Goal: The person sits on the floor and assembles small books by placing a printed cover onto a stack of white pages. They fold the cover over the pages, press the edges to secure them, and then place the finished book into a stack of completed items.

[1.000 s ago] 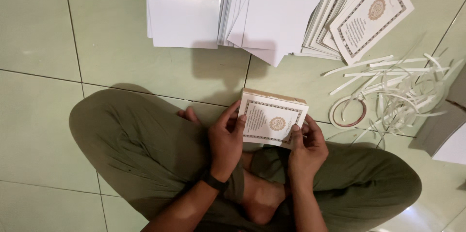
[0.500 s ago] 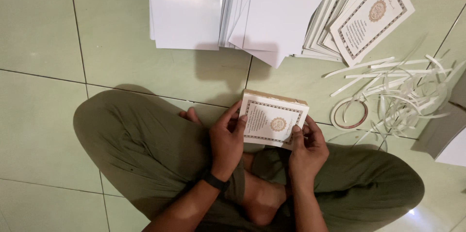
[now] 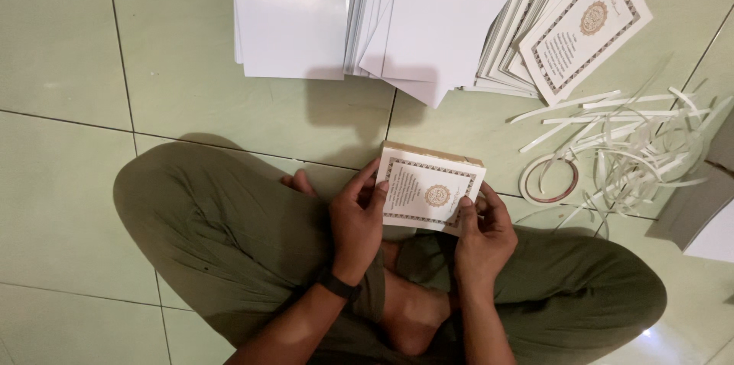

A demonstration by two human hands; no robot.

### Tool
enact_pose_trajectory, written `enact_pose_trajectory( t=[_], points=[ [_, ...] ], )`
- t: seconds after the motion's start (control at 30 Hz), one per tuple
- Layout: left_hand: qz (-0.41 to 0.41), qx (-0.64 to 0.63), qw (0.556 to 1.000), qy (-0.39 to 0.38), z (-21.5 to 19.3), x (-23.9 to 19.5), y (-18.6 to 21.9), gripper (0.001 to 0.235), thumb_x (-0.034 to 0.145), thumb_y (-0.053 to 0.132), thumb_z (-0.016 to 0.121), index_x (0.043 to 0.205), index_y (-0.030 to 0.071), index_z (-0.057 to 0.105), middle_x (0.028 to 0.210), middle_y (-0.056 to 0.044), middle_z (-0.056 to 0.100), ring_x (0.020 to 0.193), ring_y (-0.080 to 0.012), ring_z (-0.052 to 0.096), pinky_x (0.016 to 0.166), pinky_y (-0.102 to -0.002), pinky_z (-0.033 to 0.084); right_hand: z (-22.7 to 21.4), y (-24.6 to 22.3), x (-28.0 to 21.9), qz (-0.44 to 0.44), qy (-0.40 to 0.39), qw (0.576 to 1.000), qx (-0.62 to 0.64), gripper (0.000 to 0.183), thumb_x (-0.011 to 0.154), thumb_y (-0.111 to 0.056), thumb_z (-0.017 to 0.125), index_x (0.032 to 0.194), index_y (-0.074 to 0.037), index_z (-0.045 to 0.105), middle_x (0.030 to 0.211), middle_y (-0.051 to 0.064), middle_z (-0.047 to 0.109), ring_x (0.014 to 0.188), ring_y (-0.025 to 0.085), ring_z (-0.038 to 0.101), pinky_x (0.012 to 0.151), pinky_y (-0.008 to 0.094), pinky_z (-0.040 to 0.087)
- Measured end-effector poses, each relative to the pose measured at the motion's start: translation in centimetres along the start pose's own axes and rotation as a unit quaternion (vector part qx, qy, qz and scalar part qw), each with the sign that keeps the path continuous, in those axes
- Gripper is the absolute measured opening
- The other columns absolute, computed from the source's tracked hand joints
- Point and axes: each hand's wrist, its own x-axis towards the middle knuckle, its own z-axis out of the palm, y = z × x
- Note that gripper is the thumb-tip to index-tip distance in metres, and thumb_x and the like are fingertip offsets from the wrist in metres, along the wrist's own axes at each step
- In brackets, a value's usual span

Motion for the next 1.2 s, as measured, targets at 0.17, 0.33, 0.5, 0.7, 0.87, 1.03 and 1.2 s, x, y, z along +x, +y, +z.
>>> enact_pose_trajectory(
  t=[0.17, 0.33, 0.5, 0.7, 0.87, 1.03, 1.2],
  points=[
    [0.000, 0.011, 1.000, 0.005, 0.0, 0.0, -0.1, 0.038, 0.098, 0.010, 0.068, 0.136, 0.012, 0.071, 0.095, -0.016, 0.073, 0.085, -0.0191, 0.065, 0.071, -0.036, 0.054, 0.0, -0.8, -0.3, 0.000, 0.003, 1.000, 0.007, 0.034, 0.097, 0.001, 0.074, 0.131, 0.004, 0.069, 0.085, 0.015, 0.066, 0.083, 0.018, 0.059, 0.075, 0.036, 0.053],
    [0.006, 0.017, 1.000, -0.001, -0.1, 0.1, 0.2, 0.039, 0.098, 0.012, 0.068, 0.137, 0.012, 0.069, 0.099, -0.018, 0.074, 0.088, -0.0221, 0.068, 0.073, -0.038, 0.056, 0.1, 0.1, -0.2, 0.001, 0.006, 1.000, 0.010, 0.034, 0.098, 0.001, 0.073, 0.132, 0.004, 0.068, 0.086, 0.013, 0.065, 0.084, 0.017, 0.059, 0.076, 0.036, 0.053],
    [0.017, 0.021, 1.000, 0.003, -0.1, 0.0, 0.2, 0.039, 0.097, 0.010, 0.069, 0.136, 0.013, 0.070, 0.096, -0.017, 0.076, 0.087, -0.0209, 0.069, 0.073, -0.037, 0.056, 0.4, -1.1, -0.3, 0.004, 0.011, 1.000, 0.018, 0.040, 0.096, 0.004, 0.073, 0.135, 0.000, 0.067, 0.085, 0.010, 0.062, 0.083, 0.016, 0.057, 0.074, 0.034, 0.052],
    [0.014, 0.009, 1.000, 0.002, -0.1, 0.0, -0.2, 0.040, 0.098, 0.012, 0.068, 0.138, 0.016, 0.069, 0.096, -0.016, 0.077, 0.087, -0.0189, 0.068, 0.072, -0.037, 0.056, 0.3, -0.8, -0.1, 0.000, 0.006, 1.000, 0.011, 0.037, 0.097, 0.002, 0.073, 0.134, -0.001, 0.068, 0.085, 0.009, 0.061, 0.085, 0.016, 0.057, 0.074, 0.034, 0.051],
    [0.016, 0.016, 1.000, -0.002, -0.2, 0.0, 0.4, 0.041, 0.098, 0.010, 0.068, 0.138, 0.013, 0.068, 0.097, -0.016, 0.076, 0.087, -0.0191, 0.068, 0.074, -0.036, 0.056, 0.2, -0.2, 0.0, 0.000, 0.005, 1.000, 0.009, 0.038, 0.097, 0.001, 0.074, 0.135, -0.002, 0.069, 0.085, 0.008, 0.060, 0.085, 0.015, 0.057, 0.073, 0.032, 0.051],
    [0.024, 0.018, 1.000, 0.002, -0.2, 0.0, 0.7, 0.041, 0.097, 0.009, 0.068, 0.138, 0.013, 0.069, 0.098, -0.017, 0.076, 0.093, -0.0201, 0.069, 0.078, -0.037, 0.057, 0.3, -0.3, 0.0, 0.002, 0.006, 1.000, 0.011, 0.038, 0.097, -0.002, 0.074, 0.135, -0.003, 0.069, 0.086, 0.007, 0.060, 0.085, 0.015, 0.057, 0.074, 0.032, 0.051],
    [0.017, 0.013, 1.000, -0.006, -0.1, 0.1, 0.5, 0.041, 0.098, 0.009, 0.067, 0.139, 0.010, 0.067, 0.101, -0.018, 0.075, 0.095, -0.0220, 0.069, 0.080, -0.038, 0.057, 0.0, 0.3, 0.1, -0.005, -0.002, 1.000, 0.002, 0.039, 0.097, -0.004, 0.075, 0.135, -0.002, 0.069, 0.085, 0.008, 0.059, 0.085, 0.015, 0.056, 0.073, 0.033, 0.051]
  ],
)
